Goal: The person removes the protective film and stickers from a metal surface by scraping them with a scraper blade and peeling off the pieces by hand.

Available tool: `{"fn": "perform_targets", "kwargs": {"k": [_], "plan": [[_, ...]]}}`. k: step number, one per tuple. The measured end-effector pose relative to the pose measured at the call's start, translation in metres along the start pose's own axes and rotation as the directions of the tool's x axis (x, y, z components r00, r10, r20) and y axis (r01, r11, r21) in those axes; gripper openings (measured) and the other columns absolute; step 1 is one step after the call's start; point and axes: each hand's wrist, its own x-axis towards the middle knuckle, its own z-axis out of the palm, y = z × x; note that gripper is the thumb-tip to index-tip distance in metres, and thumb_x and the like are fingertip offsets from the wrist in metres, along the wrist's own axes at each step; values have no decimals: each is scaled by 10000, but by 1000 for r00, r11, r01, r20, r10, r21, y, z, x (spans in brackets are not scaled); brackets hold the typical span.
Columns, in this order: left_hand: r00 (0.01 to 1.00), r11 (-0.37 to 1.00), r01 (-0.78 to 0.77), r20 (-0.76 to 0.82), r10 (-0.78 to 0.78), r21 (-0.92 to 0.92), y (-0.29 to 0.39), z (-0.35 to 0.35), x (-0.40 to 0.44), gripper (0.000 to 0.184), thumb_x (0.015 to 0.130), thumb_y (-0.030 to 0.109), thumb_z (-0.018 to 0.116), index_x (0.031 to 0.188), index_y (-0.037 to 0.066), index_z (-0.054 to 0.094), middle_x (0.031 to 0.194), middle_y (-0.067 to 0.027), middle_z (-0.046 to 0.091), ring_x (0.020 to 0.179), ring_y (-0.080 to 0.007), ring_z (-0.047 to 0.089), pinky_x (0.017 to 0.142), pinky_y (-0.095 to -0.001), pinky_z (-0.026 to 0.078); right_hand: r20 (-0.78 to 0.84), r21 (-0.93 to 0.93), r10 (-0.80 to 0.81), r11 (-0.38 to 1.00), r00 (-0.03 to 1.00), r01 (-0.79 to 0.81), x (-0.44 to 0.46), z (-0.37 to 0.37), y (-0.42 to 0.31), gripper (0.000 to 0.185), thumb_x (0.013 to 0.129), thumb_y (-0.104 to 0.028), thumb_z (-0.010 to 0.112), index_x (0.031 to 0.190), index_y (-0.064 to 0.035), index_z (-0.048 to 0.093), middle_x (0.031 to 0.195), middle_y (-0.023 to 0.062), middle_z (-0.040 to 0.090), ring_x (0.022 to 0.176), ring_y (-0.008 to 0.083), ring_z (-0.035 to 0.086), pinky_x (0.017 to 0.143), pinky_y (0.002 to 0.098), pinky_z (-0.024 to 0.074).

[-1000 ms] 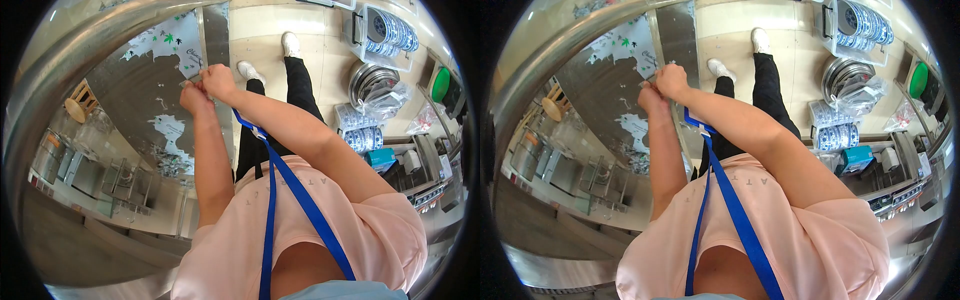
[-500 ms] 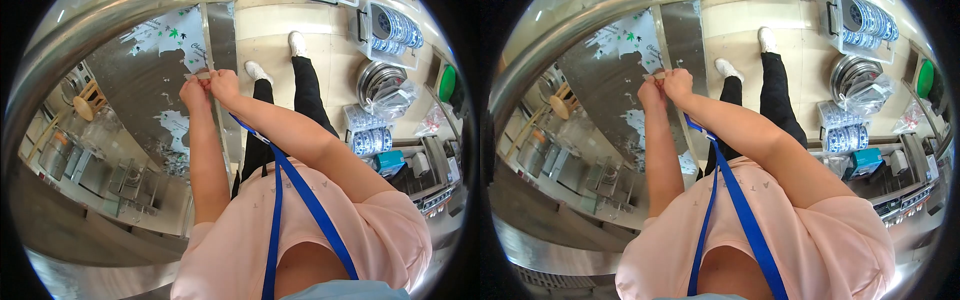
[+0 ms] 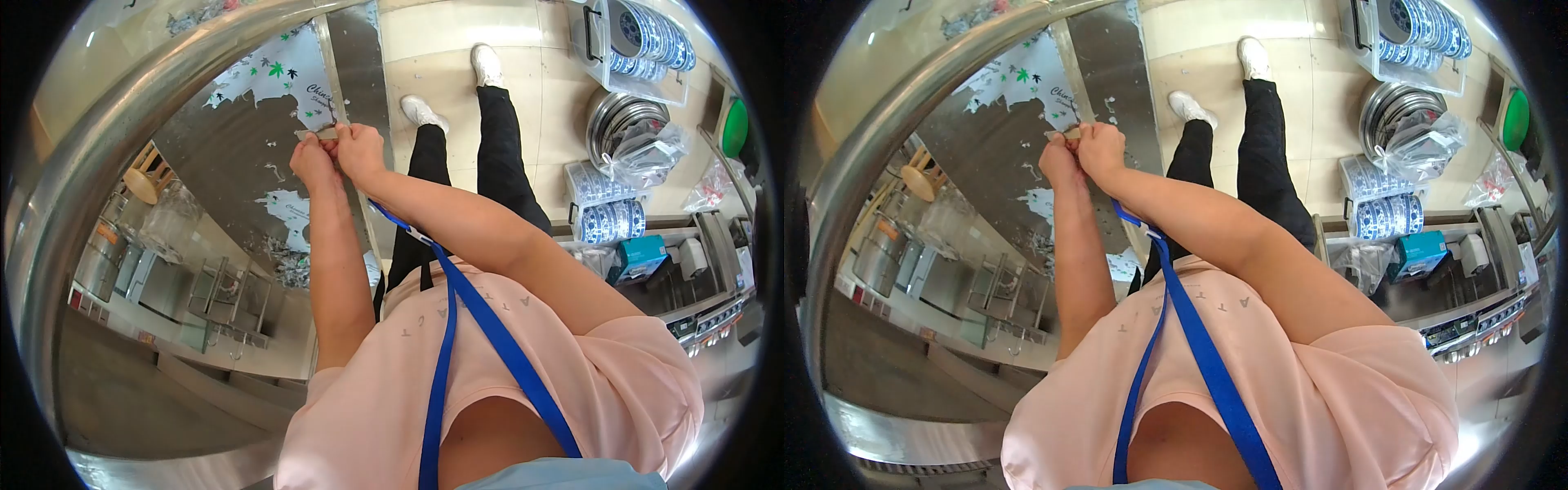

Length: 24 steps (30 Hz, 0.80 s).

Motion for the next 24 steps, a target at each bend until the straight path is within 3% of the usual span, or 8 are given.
{"fn": "perform_targets", "kwargs": {"k": [1,4,7,10,13,16,22,24], "plan": [[1000,1000,-6,-6,6,0,-1,0,1,203,924,116,464,765,-6,497,625,-57,514,491,-133,498,432,-251,422,9,4,-15,1000,1000,15,1,0,2,352,850,-264,521,734,49,634,733,268,600,762,435,593,716,472,449],[999,1000,5,-33,-4,13,2,4,-3,214,927,117,458,750,8,505,626,-45,505,498,-134,470,454,-271,393,-28,-91,-120,989,992,117,4,2,7,325,877,-218,542,719,52,629,613,155,629,556,201,622,537,349,469],[999,1000,15,-52,-16,-4,2,6,-3,210,929,122,457,755,13,500,618,-44,507,484,-129,465,433,-265,385,-3,-72,-134,988,991,134,6,0,6,329,870,-227,546,719,55,625,615,167,627,561,231,629,554,362,473],[998,1000,16,-60,-17,-17,3,7,-3,210,931,127,454,757,17,493,609,-45,509,474,-125,466,418,-261,383,-30,-184,-198,964,980,189,5,0,0,336,862,-237,548,712,55,622,626,196,619,580,303,626,580,383,476],[997,999,20,-76,-22,-29,6,12,-4,215,932,127,446,751,20,490,606,-44,504,476,-126,464,422,-263,380,4,-134,-144,981,990,143,7,1,-3,345,856,-249,545,704,51,621,649,224,610,628,370,613,610,414,473],[997,999,10,-74,-14,-49,7,12,-4,221,933,126,441,747,17,488,608,-44,502,476,-126,459,424,-264,375,-15,-225,-154,963,988,146,4,1,-11,350,856,-260,541,709,45,631,658,231,609,667,392,612,634,431,472],[996,999,0,-85,-3,-32,7,14,-6,220,934,116,430,753,6,490,624,-50,507,480,-123,454,424,-270,372,-8,-217,-147,966,989,142,6,1,-12,350,854,-267,539,736,46,641,669,238,607,686,403,610,662,436,471],[998,998,-17,-64,13,-59,5,14,-4,215,934,112,428,761,3,495,631,-53,511,485,-123,459,426,-271,375,-21,-241,-178,956,984,168,7,5,-6,349,861,-256,535,730,48,642,658,224,616,668,361,627,646,416,481]]}}
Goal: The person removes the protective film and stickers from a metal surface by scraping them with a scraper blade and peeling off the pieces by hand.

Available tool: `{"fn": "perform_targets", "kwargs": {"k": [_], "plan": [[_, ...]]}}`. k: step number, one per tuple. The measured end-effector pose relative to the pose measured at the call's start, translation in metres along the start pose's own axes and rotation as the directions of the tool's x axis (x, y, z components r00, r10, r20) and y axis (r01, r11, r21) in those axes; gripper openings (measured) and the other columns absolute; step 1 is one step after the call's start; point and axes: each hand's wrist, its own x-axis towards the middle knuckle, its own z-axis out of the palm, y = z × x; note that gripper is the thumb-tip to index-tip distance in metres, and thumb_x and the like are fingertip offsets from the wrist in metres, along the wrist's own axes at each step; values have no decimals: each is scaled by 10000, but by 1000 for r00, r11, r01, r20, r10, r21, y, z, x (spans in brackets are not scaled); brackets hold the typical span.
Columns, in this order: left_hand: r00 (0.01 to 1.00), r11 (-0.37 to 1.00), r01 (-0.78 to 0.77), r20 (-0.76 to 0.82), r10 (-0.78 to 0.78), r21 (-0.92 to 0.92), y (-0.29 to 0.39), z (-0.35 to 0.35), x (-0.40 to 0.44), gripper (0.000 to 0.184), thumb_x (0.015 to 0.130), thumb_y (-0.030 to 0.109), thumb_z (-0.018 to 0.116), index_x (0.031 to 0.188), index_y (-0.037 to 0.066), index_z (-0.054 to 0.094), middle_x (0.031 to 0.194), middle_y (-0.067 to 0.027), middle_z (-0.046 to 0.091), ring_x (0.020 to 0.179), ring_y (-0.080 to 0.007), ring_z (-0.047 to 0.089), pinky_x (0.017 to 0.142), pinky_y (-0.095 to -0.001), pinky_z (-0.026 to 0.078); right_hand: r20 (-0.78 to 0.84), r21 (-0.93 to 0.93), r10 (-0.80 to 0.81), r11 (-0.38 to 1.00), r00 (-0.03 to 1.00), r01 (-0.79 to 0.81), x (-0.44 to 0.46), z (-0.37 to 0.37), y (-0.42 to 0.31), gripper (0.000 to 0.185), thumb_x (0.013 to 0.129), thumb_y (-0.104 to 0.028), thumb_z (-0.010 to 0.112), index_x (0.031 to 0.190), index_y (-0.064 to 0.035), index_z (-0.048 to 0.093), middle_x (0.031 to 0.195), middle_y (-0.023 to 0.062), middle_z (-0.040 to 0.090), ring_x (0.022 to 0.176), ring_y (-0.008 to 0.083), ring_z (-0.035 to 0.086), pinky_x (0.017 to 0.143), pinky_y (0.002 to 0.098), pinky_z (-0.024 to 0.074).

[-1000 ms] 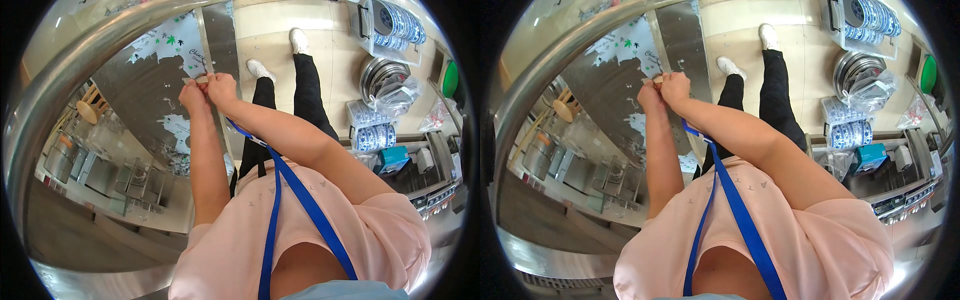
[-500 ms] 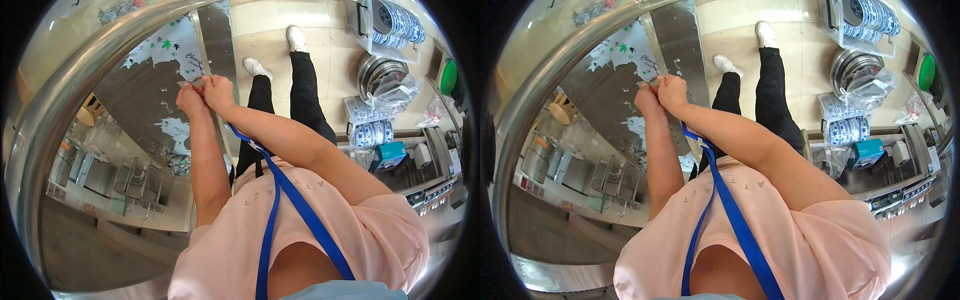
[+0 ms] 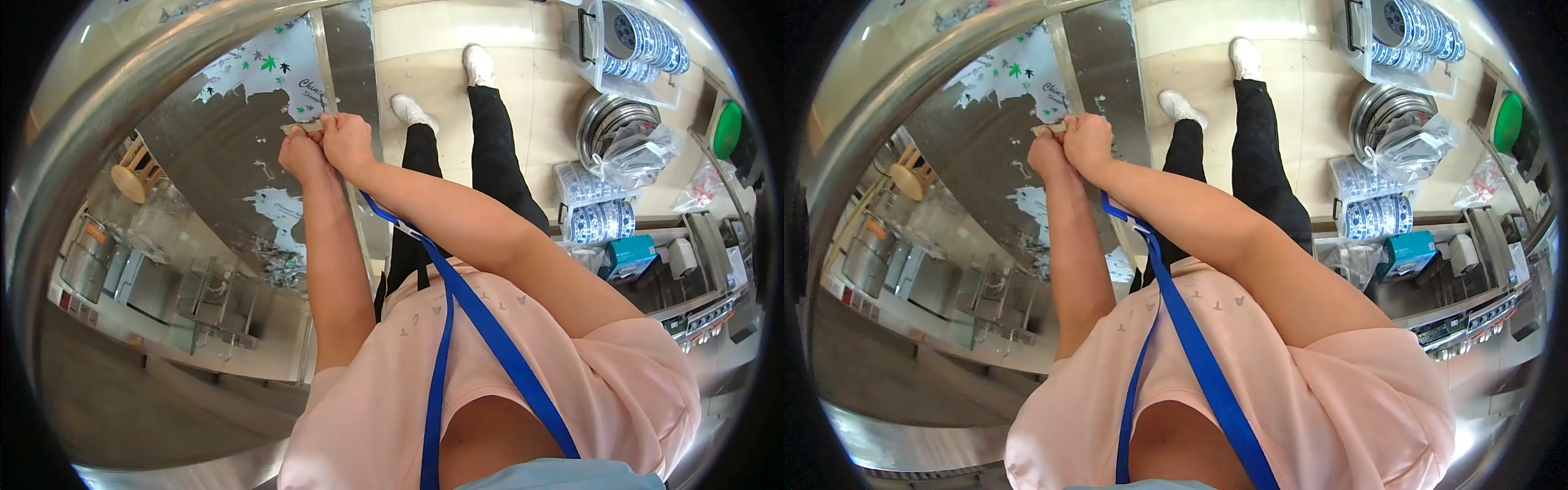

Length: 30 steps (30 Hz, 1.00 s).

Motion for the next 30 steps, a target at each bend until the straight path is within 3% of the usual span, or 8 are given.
{"fn": "perform_targets", "kwargs": {"k": [7,10,13,16,22,25,28,30], "plan": [[989,998,-9,146,17,-54,-3,-14,8,186,927,103,451,795,-15,505,653,-71,536,514,-136,505,447,-253,407,245,217,95,965,965,-150,13,1,19,326,906,-224,501,749,30,633,626,80,615,529,126,557,499,276,460],[986,998,-1,164,12,-63,-10,-17,10,168,918,94,466,800,-19,510,659,-79,547,526,-140,526,464,-254,432,480,368,142,863,866,-346,6,-29,2,294,911,-216,488,778,19,604,626,62,576,493,123,506,458,268,432],[985,995,34,174,-17,-96,-13,-23,5,150,906,80,482,804,-24,515,666,-91,560,538,-146,546,482,-256,452,537,369,102,864,837,-342,10,-37,13,266,907,-191,487,785,23,586,621,66,556,488,134,504,442,275,426],[983,994,52,182,-35,-94,-9,-21,3,141,900,72,492,811,-34,521,670,-99,567,543,-151,554,491,-258,458,448,278,212,890,869,-360,7,-46,-3,257,902,-161,482,767,33,583,612,75,558,477,143,505,437,278,423],[988,997,69,143,-64,-30,-8,-13,8,150,907,57,463,825,-47,532,680,-109,570,540,-164,553,481,-263,450,338,328,220,884,915,-334,8,-33,-7,278,885,-148,500,721,62,580,596,99,572,449,162,509,413,304,419],[990,995,100,97,-98,-19,-6,-8,5,167,918,52,438,823,-52,529,689,-115,570,540,-169,552,475,-266,446,251,220,136,956,958,-193,15,-21,7,278,878,-149,512,739,76,600,611,113,598,457,165,529,418,317,431],[992,991,122,44,-120,-51,-9,-3,7,173,927,56,425,835,-52,524,695,-111,565,546,-168,548,473,-268,444,216,112,108,985,971,-134,19,-18,10,294,828,-209,521,792,49,658,793,258,630,787,385,626,749,419,495],[992,989,124,14,-123,-80,-6,0,2,172,932,64,423,844,-46,522,697,-102,560,550,-164,542,477,-266,446,234,89,106,988,967,-129,21,-18,9,294,826,-218,526,796,41,661,815,265,626,829,397,614,774,431,483]]}}
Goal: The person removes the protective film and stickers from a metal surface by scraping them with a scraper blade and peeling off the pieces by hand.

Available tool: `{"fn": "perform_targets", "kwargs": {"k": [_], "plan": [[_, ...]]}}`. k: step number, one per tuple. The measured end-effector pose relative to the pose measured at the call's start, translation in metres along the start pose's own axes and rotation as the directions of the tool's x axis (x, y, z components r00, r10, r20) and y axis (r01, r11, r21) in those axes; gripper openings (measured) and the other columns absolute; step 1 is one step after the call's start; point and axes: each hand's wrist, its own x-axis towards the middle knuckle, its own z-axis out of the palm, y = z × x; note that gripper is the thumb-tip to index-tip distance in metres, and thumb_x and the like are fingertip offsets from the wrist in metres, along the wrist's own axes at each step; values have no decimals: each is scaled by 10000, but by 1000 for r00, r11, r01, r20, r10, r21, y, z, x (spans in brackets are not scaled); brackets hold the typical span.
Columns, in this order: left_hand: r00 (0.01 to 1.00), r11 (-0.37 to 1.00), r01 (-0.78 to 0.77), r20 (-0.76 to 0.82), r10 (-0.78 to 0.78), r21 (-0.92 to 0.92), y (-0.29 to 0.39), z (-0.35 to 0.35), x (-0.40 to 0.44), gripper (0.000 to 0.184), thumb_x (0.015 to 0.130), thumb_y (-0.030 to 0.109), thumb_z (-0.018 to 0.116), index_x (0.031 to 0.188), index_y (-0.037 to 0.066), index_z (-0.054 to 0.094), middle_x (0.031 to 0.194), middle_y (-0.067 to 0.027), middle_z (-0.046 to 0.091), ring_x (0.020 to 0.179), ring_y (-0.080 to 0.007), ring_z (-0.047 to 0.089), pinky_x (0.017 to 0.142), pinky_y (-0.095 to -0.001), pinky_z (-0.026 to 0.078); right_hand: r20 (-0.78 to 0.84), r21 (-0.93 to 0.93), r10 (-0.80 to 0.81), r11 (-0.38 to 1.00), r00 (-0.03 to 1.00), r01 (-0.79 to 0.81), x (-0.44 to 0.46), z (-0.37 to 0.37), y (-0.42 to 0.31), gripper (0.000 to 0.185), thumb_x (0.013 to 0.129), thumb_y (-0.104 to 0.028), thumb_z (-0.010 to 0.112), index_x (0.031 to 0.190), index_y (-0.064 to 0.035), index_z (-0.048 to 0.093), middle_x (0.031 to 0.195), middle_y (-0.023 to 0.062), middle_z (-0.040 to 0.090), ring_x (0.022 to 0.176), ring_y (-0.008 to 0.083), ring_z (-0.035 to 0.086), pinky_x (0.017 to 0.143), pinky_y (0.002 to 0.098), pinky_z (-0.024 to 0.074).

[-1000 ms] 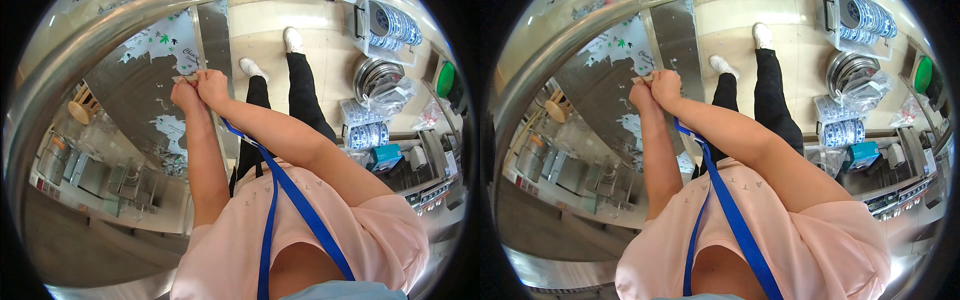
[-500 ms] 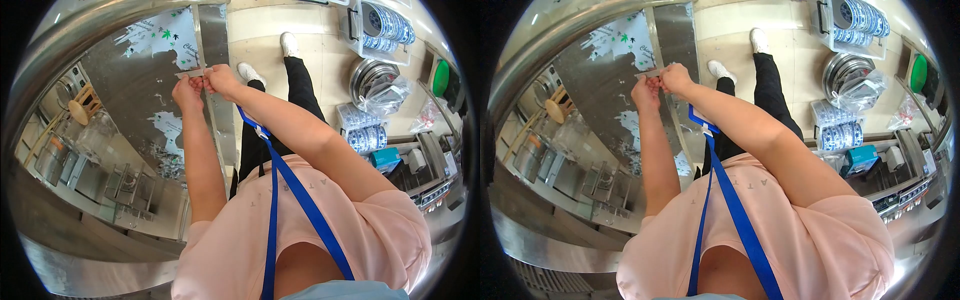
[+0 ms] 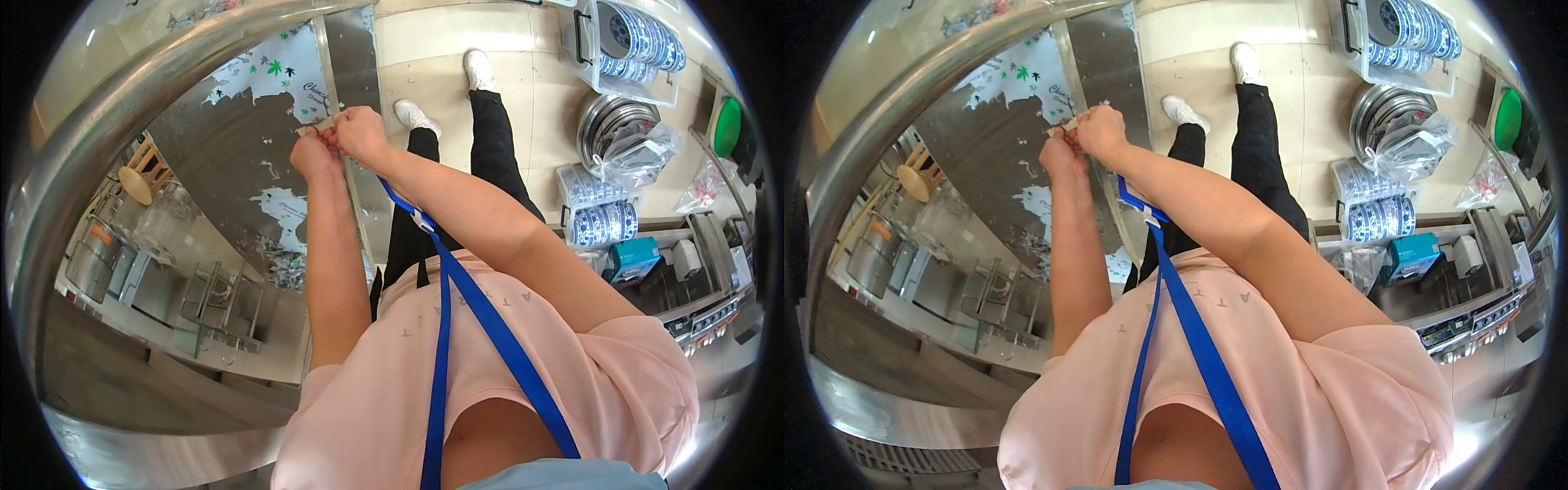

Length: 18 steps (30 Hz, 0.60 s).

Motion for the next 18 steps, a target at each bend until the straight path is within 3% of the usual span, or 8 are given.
{"fn": "perform_targets", "kwargs": {"k": [6,10,13,17,18], "plan": [[997,995,60,-44,-64,-83,7,10,-7,179,946,92,413,851,-22,512,690,-81,546,545,-151,527,491,-268,446,60,-131,-75,988,995,82,5,-9,-19,299,819,-241,544,806,32,667,825,268,623,850,408,608,782,443,481],[998,990,-36,40,42,-136,22,28,7,182,949,115,428,858,-24,502,699,-82,548,550,-155,527,501,-272,458,14,-310,-172,936,985,168,14,-19,-63,290,817,-243,551,816,19,676,829,264,626,851,407,611,781,440,488],[998,988,-33,56,42,-152,34,50,13,197,952,138,434,865,-27,497,721,-88,553,585,-166,542,521,-272,472,57,-225,-96,968,994,107,35,-18,-70,291,818,-250,554,820,11,681,834,256,632,851,403,615,777,434,493],[984,975,1,176,39,-221,30,36,16,216,955,170,442,877,-23,499,758,-91,564,634,-169,559,551,-269,482,31,-296,-206,933,978,206,31,-16,-69,298,870,-194,525,748,61,620,654,173,635,544,232,641,513,333,522],[978,971,19,205,31,-238,32,32,14,220,955,179,447,880,-21,501,770,-90,568,644,-169,562,561,-270,485,69,-277,-208,936,976,219,30,-17,-69,295,868,-199,530,757,59,618,656,169,638,548,235,640,525,337,520]]}}
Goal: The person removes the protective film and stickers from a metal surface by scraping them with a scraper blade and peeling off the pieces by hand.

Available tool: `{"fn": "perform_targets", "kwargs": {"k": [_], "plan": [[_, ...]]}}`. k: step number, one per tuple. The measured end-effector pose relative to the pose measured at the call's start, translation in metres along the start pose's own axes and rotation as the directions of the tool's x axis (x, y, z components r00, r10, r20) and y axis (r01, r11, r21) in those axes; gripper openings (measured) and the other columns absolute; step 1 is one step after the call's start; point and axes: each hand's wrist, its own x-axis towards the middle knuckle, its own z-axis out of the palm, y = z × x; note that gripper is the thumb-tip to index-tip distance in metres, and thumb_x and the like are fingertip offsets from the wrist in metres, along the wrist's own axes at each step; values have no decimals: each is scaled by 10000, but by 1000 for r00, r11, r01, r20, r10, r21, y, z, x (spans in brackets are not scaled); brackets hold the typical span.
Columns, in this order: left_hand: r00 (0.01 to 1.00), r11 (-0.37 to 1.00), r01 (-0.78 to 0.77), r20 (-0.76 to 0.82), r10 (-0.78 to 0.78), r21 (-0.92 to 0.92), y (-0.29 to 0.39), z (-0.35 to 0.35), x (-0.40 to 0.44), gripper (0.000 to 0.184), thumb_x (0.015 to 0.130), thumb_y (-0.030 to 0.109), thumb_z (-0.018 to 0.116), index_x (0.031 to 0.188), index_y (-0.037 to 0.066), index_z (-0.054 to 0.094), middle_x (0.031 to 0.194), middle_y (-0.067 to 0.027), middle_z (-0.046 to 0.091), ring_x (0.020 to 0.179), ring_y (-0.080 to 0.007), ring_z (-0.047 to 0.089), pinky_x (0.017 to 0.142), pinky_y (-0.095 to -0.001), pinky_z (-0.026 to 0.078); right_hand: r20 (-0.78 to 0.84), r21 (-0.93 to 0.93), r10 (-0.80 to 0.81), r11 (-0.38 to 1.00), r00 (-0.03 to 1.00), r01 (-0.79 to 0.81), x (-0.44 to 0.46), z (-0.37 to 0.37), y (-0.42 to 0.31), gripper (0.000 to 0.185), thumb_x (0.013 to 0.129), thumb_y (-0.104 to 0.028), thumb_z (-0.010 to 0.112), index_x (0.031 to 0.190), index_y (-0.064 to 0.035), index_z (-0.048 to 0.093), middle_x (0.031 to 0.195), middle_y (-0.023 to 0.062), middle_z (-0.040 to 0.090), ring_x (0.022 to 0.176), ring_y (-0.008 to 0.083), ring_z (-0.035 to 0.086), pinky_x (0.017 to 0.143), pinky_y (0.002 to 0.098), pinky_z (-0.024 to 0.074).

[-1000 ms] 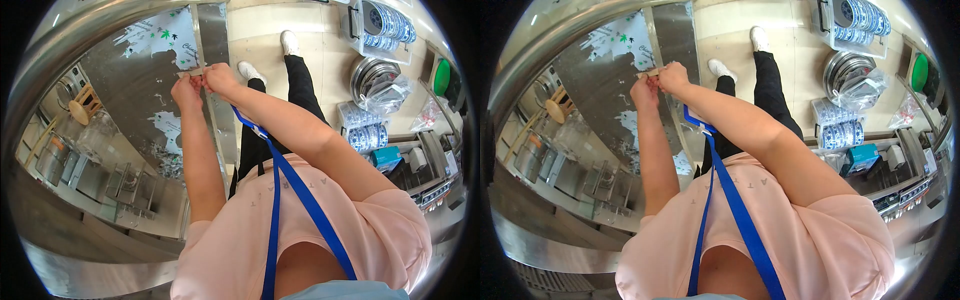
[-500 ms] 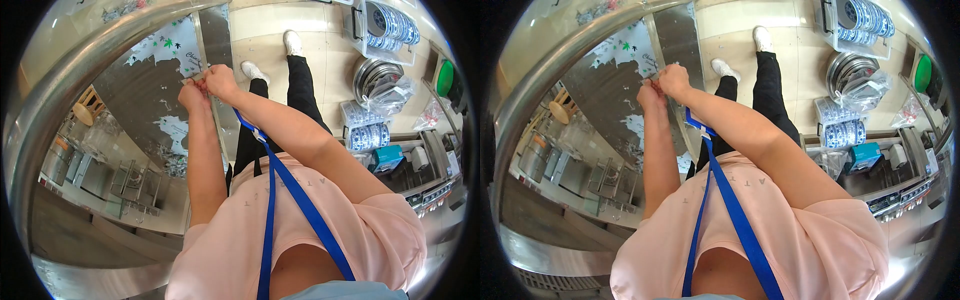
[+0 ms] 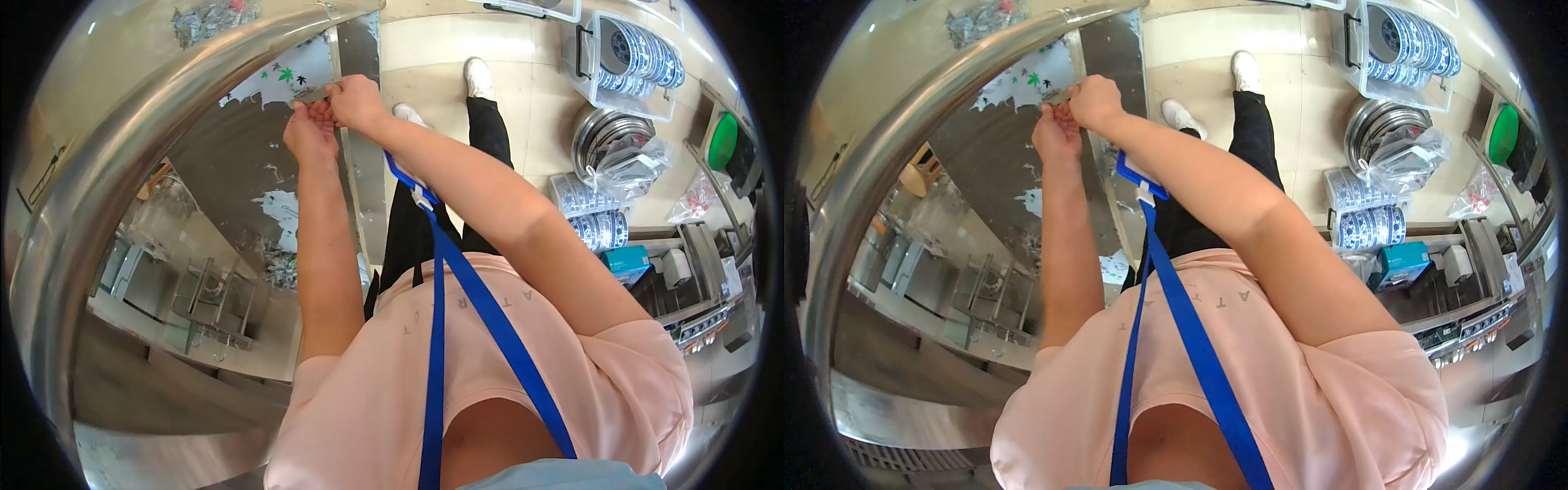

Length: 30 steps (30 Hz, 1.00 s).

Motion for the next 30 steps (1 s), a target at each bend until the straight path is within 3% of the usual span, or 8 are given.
{"fn": "perform_targets", "kwargs": {"k": [3,6,9,13,17,20,23,30], "plan": [[994,997,78,-80,-76,27,10,-12,-9,212,948,195,472,921,-11,516,808,-94,585,691,-172,568,615,-284,491,80,-6,-93,996,992,94,-1,-13,6,291,861,-216,542,777,53,612,662,160,641,568,253,637,566,353,511],[939,943,-243,-187,287,228,7,-42,-12,216,927,205,520,997,1,534,892,-122,608,794,-194,580,712,-303,490,138,-109,-237,961,962,253,-15,-21,14,284,854,-241,543,798,26,621,710,182,637,653,316,627,640,401,495],[687,581,-695,153,710,424,4,-44,-26,287,893,165,574,1125,7,516,960,-117,620,871,-198,582,762,-292,474,174,-201,-356,900,918,387,-27,-29,16,271,855,-266,539,813,-16,637,757,198,629,739,375,610,692,450,481],[529,173,-841,711,463,513,19,-53,-40,209,846,91,614,1043,21,617,971,-68,631,847,-145,590,749,-271,462,264,-285,-502,775,824,563,-41,-32,26,251,864,-253,556,793,-19,610,682,148,621,668,340,604,632,421,474],[768,370,-634,497,405,679,19,-69,-50,137,850,77,594,942,-11,643,889,-106,636,758,-162,603,716,-263,468,340,-199,-465,814,818,545,-52,-42,30,249,877,-248,547,788,-22,604,677,148,616,657,337,597,624,418,470],[731,621,-642,115,673,449,7,-111,-19,170,878,104,544,911,-27,646,903,-137,621,811,-192,598,738,-292,464,374,-184,-363,873,854,452,-60,-46,30,283,870,-268,518,827,-9,624,747,200,631,716,350,622,660,438,487],[643,220,-421,118,757,880,28,-155,-7,213,881,134,514,900,-35,642,964,-175,589,901,-263,577,791,-340,452,393,101,-62,995,917,24,-61,-38,37,283,884,-230,511,791,19,607,697,150,633,629,229,627,568,356,490],[446,116,-202,-14,895,972,19,-193,-2,238,843,171,548,921,-44,613,925,-205,563,895,-350,551,808,-405,433,419,355,152,880,895,-316,-68,-11,52,297,938,-253,485,823,3,582,648,38,563,544,111,511,512,245,454]]}}
